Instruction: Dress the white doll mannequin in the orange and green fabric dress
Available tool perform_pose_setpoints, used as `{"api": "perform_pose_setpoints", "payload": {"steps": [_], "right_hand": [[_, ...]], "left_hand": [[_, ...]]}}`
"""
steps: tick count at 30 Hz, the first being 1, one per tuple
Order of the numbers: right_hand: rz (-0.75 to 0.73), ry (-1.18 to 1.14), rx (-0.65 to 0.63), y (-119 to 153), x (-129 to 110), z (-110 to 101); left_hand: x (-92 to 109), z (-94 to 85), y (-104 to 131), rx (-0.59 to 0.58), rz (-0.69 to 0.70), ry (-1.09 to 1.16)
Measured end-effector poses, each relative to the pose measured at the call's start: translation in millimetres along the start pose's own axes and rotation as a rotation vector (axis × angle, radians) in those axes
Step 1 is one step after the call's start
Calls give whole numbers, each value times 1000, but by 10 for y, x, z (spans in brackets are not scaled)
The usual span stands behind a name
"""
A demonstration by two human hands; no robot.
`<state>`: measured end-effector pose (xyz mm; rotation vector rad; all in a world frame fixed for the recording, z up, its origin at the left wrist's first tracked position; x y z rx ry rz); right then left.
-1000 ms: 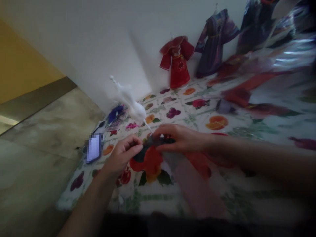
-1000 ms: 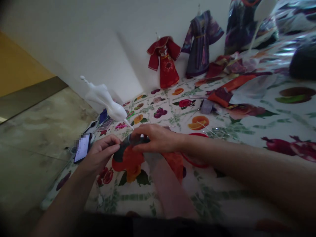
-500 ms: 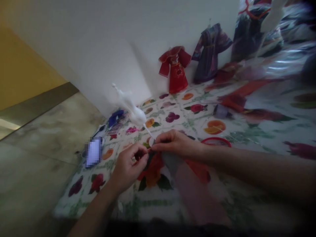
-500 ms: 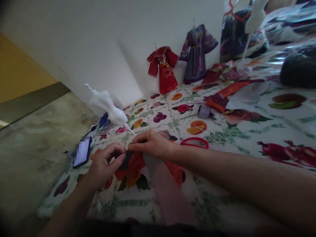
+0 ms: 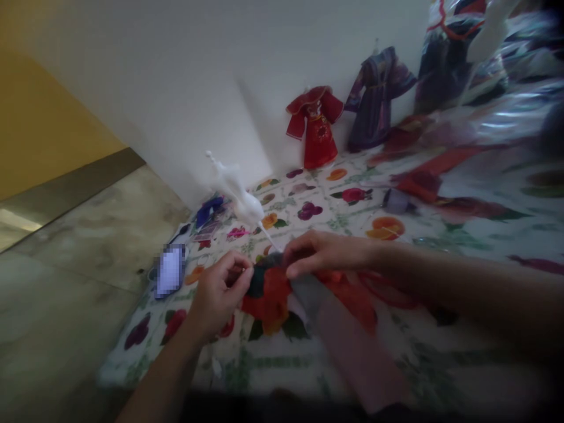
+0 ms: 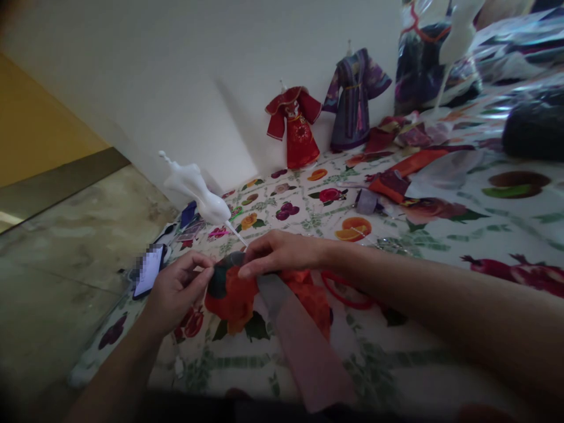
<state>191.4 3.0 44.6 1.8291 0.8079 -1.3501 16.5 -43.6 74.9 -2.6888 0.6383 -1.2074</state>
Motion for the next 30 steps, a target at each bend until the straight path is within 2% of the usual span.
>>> {"api": "perform_pose_setpoints", "payload": {"steps": [4, 6, 10, 14, 17, 19, 21, 23, 24, 27, 30], "right_hand": [[-89, 63, 348, -29, -1, -194], [-165, 114, 413, -53, 5, -187], [-241, 118, 387, -79, -7, -105], [-193, -21, 306, -51, -85, -40], [-156, -77, 277, -34, -149, 0], [-133, -89, 298, -35, -166, 0], [-119, -95, 359, -35, -169, -38], [-124, -96, 417, -31, -173, -88], [-129, -96, 433, -29, -177, -109], [-145, -103, 448, -15, -198, -161], [-140, -119, 471, 16, -230, -212]], "left_hand": [[-7, 24, 13, -21, 16, 121], [13, 17, 11, -11, 46, 129], [-12, 8, -10, 19, 51, 121], [-91, 14, -63, 104, 36, 111], [-103, 91, -110, 117, 37, 148], [-40, 129, -127, 137, 74, 117], [81, 118, -108, 219, 145, 1], [270, 113, -43, 311, 276, -179], [375, 153, 0, 315, 363, -268], [569, 407, 122, 155, 563, -418], [585, 606, 185, 19, 568, -442]]}}
Point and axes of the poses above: each hand's wrist, its own y-axis away from the middle knuckle, its own z-axis out of the palm, x = y × z, the point moved 7 cm from there along -y, towards the middle knuckle, and after that the axes turned 12 degrees about z, right-handed, at the moved point
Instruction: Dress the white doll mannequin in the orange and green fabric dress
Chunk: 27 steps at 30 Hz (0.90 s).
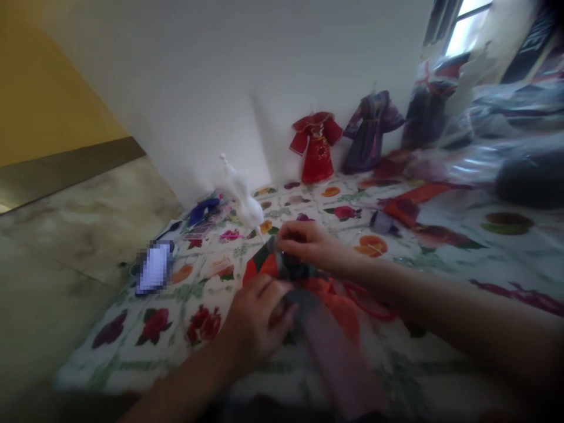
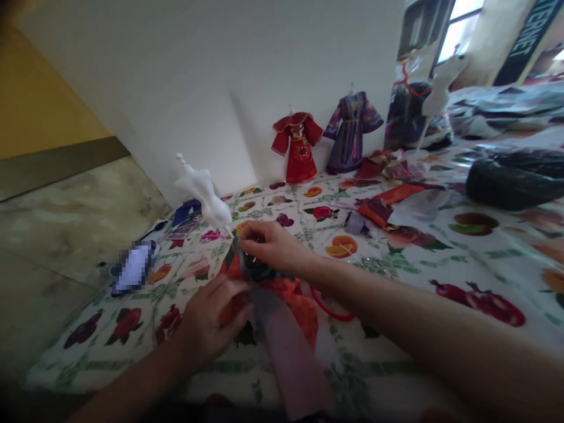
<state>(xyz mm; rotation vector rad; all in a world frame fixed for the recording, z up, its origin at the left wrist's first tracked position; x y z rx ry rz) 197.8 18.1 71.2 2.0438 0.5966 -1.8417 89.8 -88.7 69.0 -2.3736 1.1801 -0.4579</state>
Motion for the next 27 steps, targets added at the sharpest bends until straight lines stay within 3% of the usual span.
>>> {"api": "perform_pose_setpoints", "payload": {"steps": [6, 10, 13, 16, 21, 27], "right_hand": [[-4, 26, 14, 6, -66, -27], [1, -1, 37, 4, -68, -43], [-7, -43, 56, 1, -102, -76], [-57, -61, 66, -19, -183, -125], [-218, 121, 134, -42, -447, -214], [-290, 121, 138, 34, -833, -244]], "left_hand": [[168, 283, -169, -307, 46, 64], [130, 297, -242, -359, -14, -56], [68, 117, -206, -267, -41, -84], [-26, -193, -135, -135, -69, -113], [-189, -714, -93, 55, -148, -180], [-381, -1031, -199, 189, -289, -129]]}}
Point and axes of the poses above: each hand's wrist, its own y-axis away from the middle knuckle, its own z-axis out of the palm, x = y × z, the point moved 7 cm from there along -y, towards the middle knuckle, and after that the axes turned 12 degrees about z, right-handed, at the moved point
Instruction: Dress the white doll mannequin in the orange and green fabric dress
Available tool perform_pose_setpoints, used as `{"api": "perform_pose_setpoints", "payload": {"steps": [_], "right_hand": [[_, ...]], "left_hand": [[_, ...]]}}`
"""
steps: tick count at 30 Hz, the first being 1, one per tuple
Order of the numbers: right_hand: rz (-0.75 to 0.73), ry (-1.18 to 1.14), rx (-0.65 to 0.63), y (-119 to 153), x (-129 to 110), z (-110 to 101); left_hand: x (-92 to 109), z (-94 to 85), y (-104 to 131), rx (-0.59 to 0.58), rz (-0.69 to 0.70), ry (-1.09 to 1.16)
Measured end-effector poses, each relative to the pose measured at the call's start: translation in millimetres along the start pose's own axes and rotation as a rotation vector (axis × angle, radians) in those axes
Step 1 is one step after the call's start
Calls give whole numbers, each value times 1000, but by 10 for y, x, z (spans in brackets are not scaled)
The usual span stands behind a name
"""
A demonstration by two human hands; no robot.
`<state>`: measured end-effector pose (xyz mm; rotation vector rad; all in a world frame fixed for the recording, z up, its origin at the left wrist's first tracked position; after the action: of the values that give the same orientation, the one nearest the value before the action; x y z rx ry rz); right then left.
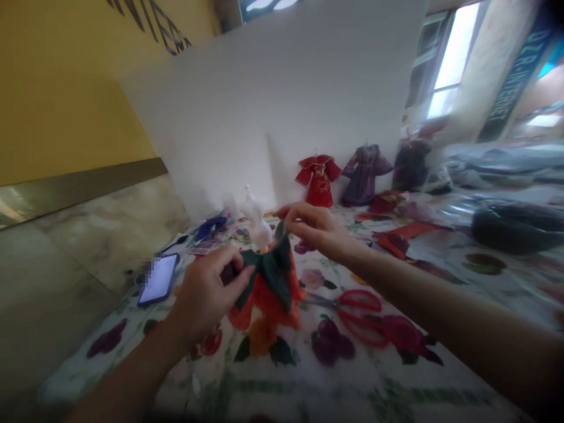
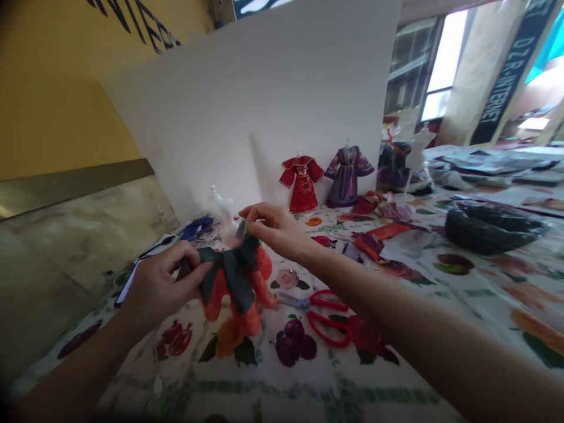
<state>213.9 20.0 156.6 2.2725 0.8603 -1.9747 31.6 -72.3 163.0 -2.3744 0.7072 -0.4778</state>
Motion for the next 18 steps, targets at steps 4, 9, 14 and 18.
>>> {"api": "perform_pose_setpoints", "payload": {"steps": [4, 9, 14, 18], "right_hand": [[29, -185, -106, -45, 33, 42], [197, -623, -251, -111, 379, 185], [295, -791, -227, -23, 617, 269], [296, -765, -220, 72, 679, 252]], "left_hand": [[-115, -14, -105, 54, -72, 154], [-155, -55, -271, 78, -65, 274], [-119, -156, -479, 28, -57, 413], [-109, -191, -550, -50, -71, 532]]}}
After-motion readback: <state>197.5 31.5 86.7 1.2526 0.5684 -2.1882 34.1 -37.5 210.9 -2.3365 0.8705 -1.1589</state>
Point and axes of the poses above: each hand's wrist, its own y-axis away from the middle knuckle, its own z-axis out of the palm, x = y × z, the point moved 7 cm from there along -y, towards the middle knuckle, and after that the axes turned 12 degrees about z, right-handed, at the moved point
